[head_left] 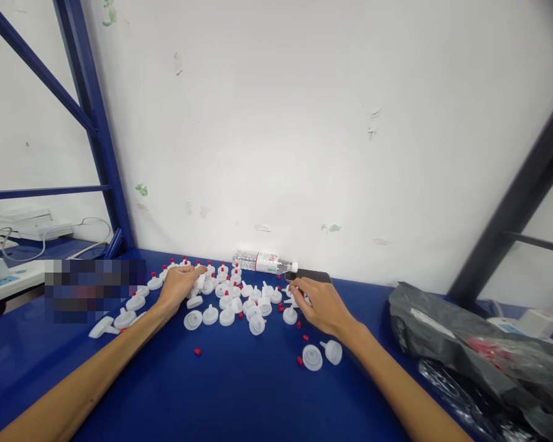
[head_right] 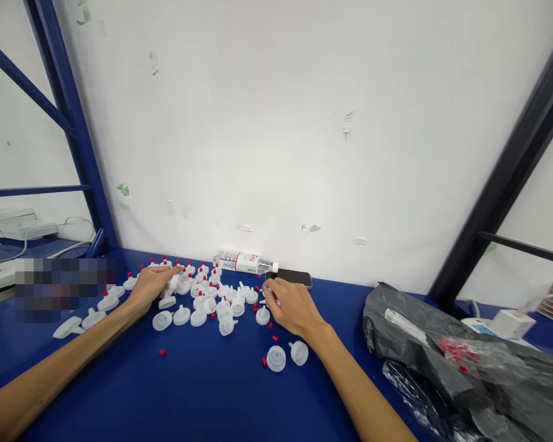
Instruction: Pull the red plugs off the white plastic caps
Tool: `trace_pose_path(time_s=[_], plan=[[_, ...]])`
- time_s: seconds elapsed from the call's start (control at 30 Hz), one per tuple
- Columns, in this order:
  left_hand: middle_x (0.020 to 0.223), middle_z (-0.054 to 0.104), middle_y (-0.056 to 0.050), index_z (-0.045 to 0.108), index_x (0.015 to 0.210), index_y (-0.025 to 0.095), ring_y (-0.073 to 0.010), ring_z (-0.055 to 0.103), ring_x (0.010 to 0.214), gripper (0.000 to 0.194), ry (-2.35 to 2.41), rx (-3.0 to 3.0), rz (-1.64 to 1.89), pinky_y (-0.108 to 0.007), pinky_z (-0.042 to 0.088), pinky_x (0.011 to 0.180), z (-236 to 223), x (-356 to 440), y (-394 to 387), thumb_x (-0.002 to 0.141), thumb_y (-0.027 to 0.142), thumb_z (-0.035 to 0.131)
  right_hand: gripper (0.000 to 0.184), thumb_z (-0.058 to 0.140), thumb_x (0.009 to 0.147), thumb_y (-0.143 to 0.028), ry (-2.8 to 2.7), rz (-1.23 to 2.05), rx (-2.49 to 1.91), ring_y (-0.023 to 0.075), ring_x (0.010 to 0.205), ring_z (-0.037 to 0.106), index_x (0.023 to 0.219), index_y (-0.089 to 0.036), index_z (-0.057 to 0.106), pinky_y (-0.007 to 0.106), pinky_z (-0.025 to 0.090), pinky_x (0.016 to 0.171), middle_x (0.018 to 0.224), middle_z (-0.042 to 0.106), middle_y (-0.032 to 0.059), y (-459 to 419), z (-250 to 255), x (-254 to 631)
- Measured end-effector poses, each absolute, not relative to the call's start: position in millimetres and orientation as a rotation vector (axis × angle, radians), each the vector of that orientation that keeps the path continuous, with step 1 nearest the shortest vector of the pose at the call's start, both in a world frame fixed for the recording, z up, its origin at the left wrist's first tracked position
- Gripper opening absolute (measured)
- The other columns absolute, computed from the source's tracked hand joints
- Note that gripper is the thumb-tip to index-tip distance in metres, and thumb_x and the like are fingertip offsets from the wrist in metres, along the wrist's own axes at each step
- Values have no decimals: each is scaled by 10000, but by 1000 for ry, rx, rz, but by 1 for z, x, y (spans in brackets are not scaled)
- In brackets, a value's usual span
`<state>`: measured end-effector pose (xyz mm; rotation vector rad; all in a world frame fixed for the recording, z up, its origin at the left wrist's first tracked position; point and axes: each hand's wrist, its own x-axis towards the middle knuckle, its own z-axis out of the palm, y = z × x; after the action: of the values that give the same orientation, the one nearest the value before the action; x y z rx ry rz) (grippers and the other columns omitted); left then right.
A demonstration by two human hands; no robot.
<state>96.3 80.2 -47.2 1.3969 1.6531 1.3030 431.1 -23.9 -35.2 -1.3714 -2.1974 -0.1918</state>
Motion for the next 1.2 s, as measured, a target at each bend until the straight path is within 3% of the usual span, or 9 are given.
trace_pose_path(time_s=[0.5,0.6,0.77,0.87,1.2], plan=[[761,620,29,639,928,133,-70,548,569,283,1613,1422,1272,-205,474,502,-54,91,89,947,413,604,280,386,1054,-275,-2219,-183,-1383,157,741,653,1052,-216,660,275,416,682,869,697,20,-24,-36,430],[662,563,60,620,842,134,-49,474,489,306,1604,1424,1275,-185,413,448,-52,93,85,948,421,602,280,388,1052,-274,-2221,-185,-1383,161,743,653,1058,-217,662,277,416,679,884,706,26,-24,-36,430],[465,300,129,457,591,168,-26,243,372,475,1628,1409,1337,-181,232,373,-49,98,79,922,464,626,279,386,1051,-279,-2221,-194,-1379,162,735,649,1053,-217,657,279,407,668,875,702,25,-23,-37,430],[431,251,132,393,542,185,-31,213,355,548,1665,1366,1388,-196,190,365,-48,98,80,930,521,588,275,384,1053,-283,-2218,-195,-1371,161,726,645,1045,-220,652,277,396,661,859,696,17,-23,-37,430],[602,490,81,595,816,141,-36,383,434,377,1527,1159,1533,-181,345,411,-25,96,79,968,482,547,255,400,1041,-288,-2109,-253,-1425,183,790,680,1027,-247,652,276,395,691,917,732,16,-22,-35,431]])
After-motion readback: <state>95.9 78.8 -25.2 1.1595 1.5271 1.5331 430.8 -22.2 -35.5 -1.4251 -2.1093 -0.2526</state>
